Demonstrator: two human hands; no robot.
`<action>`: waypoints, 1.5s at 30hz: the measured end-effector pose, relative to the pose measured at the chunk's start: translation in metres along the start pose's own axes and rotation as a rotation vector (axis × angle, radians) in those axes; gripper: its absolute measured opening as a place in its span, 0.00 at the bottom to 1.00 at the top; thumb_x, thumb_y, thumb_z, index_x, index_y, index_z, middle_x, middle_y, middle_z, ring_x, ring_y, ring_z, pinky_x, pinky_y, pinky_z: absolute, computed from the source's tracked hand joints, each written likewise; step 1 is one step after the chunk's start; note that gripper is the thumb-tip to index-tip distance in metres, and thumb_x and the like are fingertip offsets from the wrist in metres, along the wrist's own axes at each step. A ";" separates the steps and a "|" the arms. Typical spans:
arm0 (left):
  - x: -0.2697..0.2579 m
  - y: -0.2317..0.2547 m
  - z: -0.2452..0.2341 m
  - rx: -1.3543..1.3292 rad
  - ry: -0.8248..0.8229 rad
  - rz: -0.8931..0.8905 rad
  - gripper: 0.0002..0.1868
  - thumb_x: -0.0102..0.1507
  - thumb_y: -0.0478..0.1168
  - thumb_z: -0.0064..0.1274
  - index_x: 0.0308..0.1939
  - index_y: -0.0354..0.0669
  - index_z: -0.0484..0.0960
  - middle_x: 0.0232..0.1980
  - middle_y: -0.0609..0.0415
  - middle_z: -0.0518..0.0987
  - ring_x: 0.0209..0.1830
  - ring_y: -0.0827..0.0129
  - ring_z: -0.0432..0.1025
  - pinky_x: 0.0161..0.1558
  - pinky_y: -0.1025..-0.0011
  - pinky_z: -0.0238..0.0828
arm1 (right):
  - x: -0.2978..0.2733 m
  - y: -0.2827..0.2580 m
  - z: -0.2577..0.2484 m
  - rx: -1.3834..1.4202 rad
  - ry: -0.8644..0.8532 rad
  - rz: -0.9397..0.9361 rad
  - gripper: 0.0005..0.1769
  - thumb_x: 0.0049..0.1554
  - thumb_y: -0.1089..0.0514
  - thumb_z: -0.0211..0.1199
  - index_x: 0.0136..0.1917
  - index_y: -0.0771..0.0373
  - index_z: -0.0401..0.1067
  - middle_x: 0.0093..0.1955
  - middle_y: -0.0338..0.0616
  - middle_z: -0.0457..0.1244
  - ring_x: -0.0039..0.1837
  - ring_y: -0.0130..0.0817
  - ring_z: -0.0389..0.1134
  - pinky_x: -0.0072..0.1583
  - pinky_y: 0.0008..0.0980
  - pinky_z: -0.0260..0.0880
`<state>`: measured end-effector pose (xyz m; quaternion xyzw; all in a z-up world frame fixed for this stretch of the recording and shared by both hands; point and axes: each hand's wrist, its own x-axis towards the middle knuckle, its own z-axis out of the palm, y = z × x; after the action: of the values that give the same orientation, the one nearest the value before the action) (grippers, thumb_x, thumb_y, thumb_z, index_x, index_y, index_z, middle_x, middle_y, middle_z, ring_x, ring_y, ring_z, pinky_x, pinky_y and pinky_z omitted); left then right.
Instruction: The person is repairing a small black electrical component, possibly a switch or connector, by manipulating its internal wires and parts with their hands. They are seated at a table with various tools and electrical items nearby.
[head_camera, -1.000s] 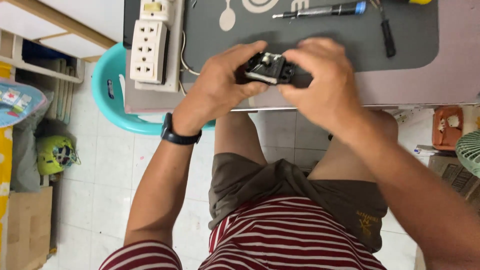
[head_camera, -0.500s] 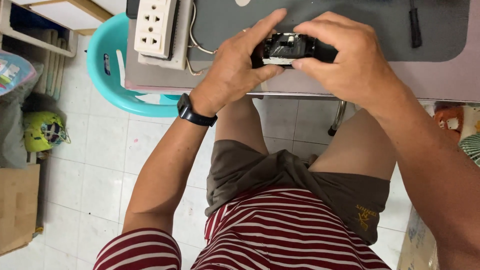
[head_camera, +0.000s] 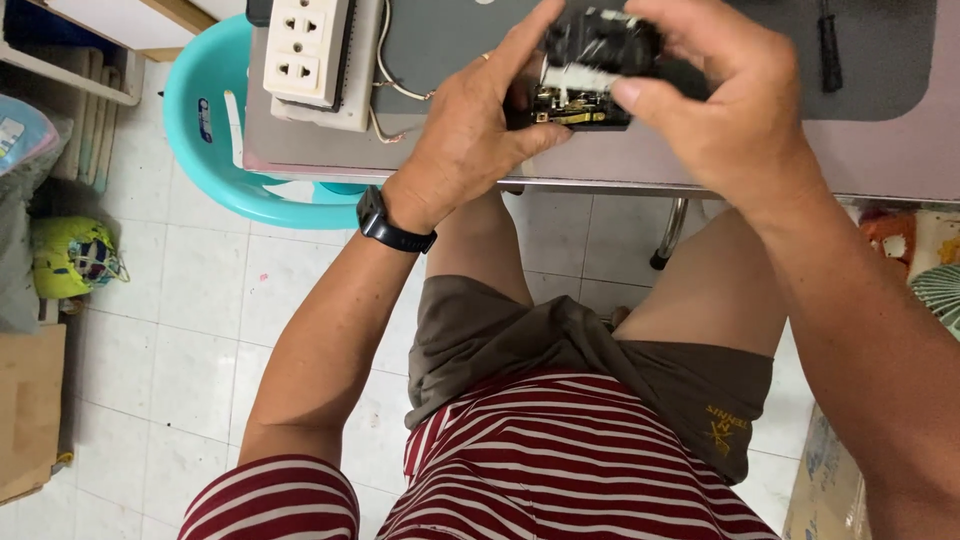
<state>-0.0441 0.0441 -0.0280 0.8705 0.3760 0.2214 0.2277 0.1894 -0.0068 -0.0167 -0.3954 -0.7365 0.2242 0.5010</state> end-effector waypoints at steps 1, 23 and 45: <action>0.000 -0.001 0.001 0.004 0.005 0.007 0.54 0.62 0.42 0.71 0.76 0.71 0.43 0.52 0.66 0.78 0.41 0.72 0.66 0.46 0.72 0.69 | 0.000 -0.002 -0.001 0.128 0.017 0.064 0.22 0.60 0.75 0.61 0.68 0.76 0.65 0.64 0.58 0.62 0.65 0.46 0.65 0.68 0.38 0.66; -0.020 0.027 0.036 0.293 0.304 -0.142 0.40 0.62 0.47 0.62 0.72 0.50 0.55 0.43 0.55 0.75 0.37 0.60 0.64 0.39 0.62 0.66 | -0.044 0.010 -0.028 -0.848 0.102 0.009 0.15 0.58 0.62 0.74 0.58 0.65 0.78 0.44 0.45 0.64 0.45 0.45 0.64 0.45 0.40 0.61; 0.025 -0.001 -0.016 0.029 -0.063 0.105 0.47 0.59 0.34 0.65 0.74 0.53 0.50 0.69 0.51 0.69 0.61 0.57 0.60 0.60 0.62 0.58 | -0.004 -0.023 -0.031 -0.244 0.114 -0.020 0.21 0.64 0.79 0.69 0.69 0.79 0.70 0.56 0.59 0.64 0.57 0.45 0.65 0.58 0.41 0.70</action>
<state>-0.0379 0.0666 -0.0107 0.8987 0.3256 0.2002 0.2149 0.2107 -0.0254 0.0099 -0.4582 -0.7325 0.1051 0.4924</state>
